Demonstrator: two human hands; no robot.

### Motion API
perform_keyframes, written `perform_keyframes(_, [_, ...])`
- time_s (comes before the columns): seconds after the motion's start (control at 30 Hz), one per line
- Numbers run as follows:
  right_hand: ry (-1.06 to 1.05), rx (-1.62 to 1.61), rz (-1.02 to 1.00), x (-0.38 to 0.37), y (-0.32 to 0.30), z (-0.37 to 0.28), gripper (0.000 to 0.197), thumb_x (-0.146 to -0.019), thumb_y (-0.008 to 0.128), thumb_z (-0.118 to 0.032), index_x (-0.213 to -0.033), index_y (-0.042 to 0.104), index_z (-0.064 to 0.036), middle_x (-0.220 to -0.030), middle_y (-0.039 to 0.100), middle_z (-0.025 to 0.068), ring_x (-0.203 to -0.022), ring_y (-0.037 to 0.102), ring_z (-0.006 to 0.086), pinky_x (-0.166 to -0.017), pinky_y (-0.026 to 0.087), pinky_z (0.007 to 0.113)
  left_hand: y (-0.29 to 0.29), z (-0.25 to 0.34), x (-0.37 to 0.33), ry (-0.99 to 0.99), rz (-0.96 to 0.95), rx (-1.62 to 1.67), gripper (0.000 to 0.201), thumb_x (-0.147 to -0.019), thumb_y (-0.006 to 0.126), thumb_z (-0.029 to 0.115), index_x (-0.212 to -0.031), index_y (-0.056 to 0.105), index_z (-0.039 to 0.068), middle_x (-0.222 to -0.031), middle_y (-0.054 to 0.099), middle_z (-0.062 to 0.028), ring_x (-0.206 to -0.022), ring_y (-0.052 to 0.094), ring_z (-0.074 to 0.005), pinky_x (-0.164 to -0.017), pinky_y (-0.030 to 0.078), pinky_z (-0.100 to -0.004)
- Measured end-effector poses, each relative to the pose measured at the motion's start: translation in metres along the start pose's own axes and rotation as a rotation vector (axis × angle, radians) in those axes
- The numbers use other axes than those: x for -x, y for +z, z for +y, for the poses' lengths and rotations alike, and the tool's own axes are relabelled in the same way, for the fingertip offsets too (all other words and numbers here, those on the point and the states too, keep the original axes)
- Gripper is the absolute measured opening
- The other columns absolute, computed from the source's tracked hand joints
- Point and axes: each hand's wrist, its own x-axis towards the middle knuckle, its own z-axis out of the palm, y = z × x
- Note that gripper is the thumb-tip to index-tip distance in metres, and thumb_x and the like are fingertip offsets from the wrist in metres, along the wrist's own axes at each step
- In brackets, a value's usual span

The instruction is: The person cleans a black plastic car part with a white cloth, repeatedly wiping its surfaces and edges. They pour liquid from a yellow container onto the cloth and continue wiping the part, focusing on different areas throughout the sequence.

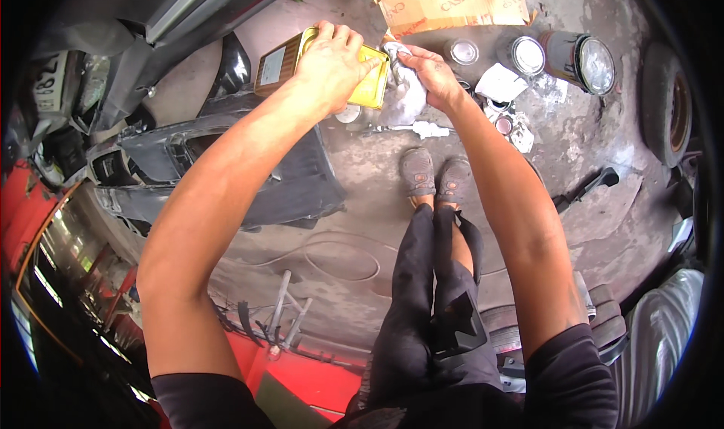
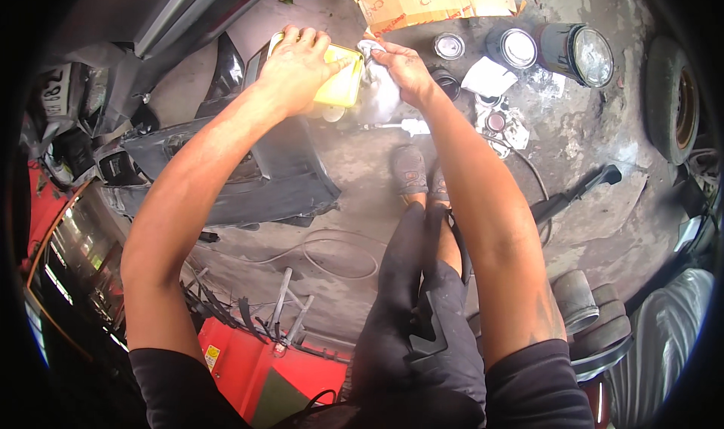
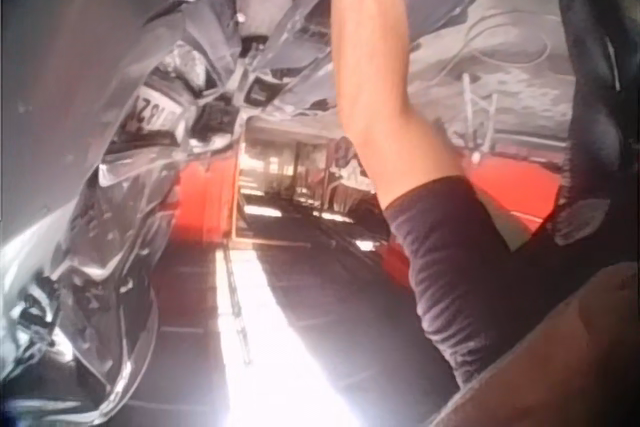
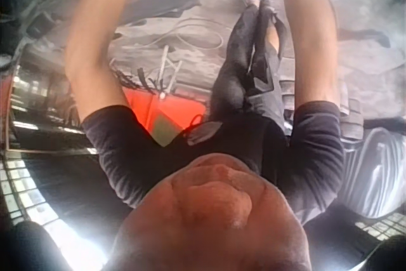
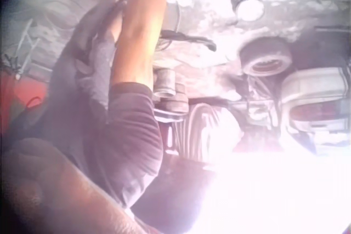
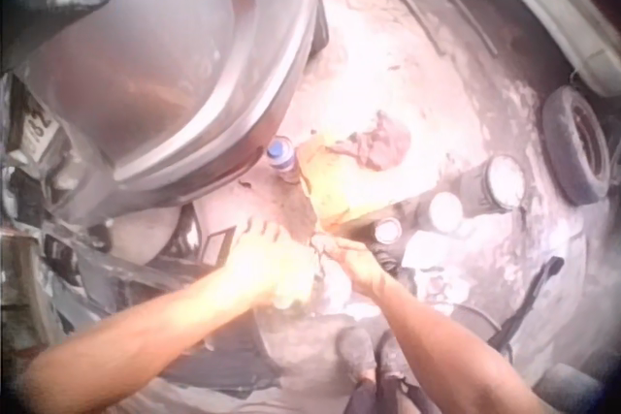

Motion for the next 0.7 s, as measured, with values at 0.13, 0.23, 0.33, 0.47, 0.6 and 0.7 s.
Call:
perform_keyframes(0.13, [0.019,-0.007,0.012,-0.008,-0.004,0.014,0.020,-0.104,0.066,-0.010,-0.118,0.073,0.0011,-0.104,0.077,0.0075,-0.087,0.074,0.0157,-0.076,0.061,0.032,-0.014,0.006,0.001,0.018,-0.095,-0.045,0.078,-0.079,0.084,0.029,-0.152,0.061,0.028,-0.136,0.060,-0.0124,-0.133,0.052,-0.0324,-0.116,0.035,-0.0523])
perform_keyframes(0.23, [0.009,0.029,0.000,-0.005,-0.003,0.016,0.019,-0.104,0.065,-0.011,-0.117,0.073,0.0011,-0.104,0.077,0.0076,-0.086,0.074,0.0157,-0.075,0.061,0.031,-0.017,0.011,-0.001,0.014,-0.152,-0.111,0.080,-0.079,0.084,0.033,-0.155,0.058,0.027,-0.137,0.060,-0.0125,-0.135,0.051,-0.0328,-0.117,0.035,-0.0536])
perform_keyframes(0.33, [0.027,0.042,0.004,-0.002,0.002,0.015,0.020,-0.104,0.064,-0.011,-0.116,0.073,0.0017,-0.103,0.077,0.0077,-0.085,0.073,0.0152,-0.072,0.060,0.031,-0.026,0.012,-0.003,0.035,-0.232,-0.175,0.081,-0.081,0.082,0.037,-0.156,0.056,0.027,-0.138,0.059,-0.0131,-0.135,0.052,-0.0334,-0.116,0.035,-0.0554])
perform_keyframes(0.47, [0.028,0.076,0.017,-0.010,0.000,0.023,0.020,-0.105,0.064,-0.011,-0.118,0.073,0.0020,-0.103,0.077,0.0073,-0.085,0.074,0.0147,-0.074,0.061,0.031,-0.032,0.019,-0.007,0.045,-0.275,-0.215,0.077,-0.084,0.079,0.037,-0.157,0.055,0.027,-0.137,0.060,-0.0139,-0.133,0.053,-0.0340,-0.114,0.036,-0.0577])
perform_keyframes(0.6, [0.037,0.085,0.027,-0.014,0.001,0.027,0.020,-0.105,0.064,-0.012,-0.117,0.073,0.0013,-0.101,0.077,0.0071,-0.083,0.073,0.0146,-0.073,0.061,0.031,-0.036,0.017,-0.011,0.053,-0.322,-0.279,0.073,-0.087,0.076,0.038,-0.156,0.056,0.026,-0.135,0.061,-0.0137,-0.132,0.054,-0.0342,-0.111,0.037,-0.0585])
perform_keyframes(0.7, [0.032,0.080,0.045,-0.013,0.007,0.026,0.019,-0.105,0.064,-0.011,-0.116,0.073,0.0009,-0.099,0.077,0.0077,-0.080,0.073,0.0147,-0.070,0.060,0.030,-0.035,0.014,-0.010,0.059,-0.312,-0.268,0.072,-0.087,0.076,0.037,-0.155,0.057,0.026,-0.134,0.062,-0.0131,-0.132,0.054,-0.0340,-0.111,0.037,-0.0582])
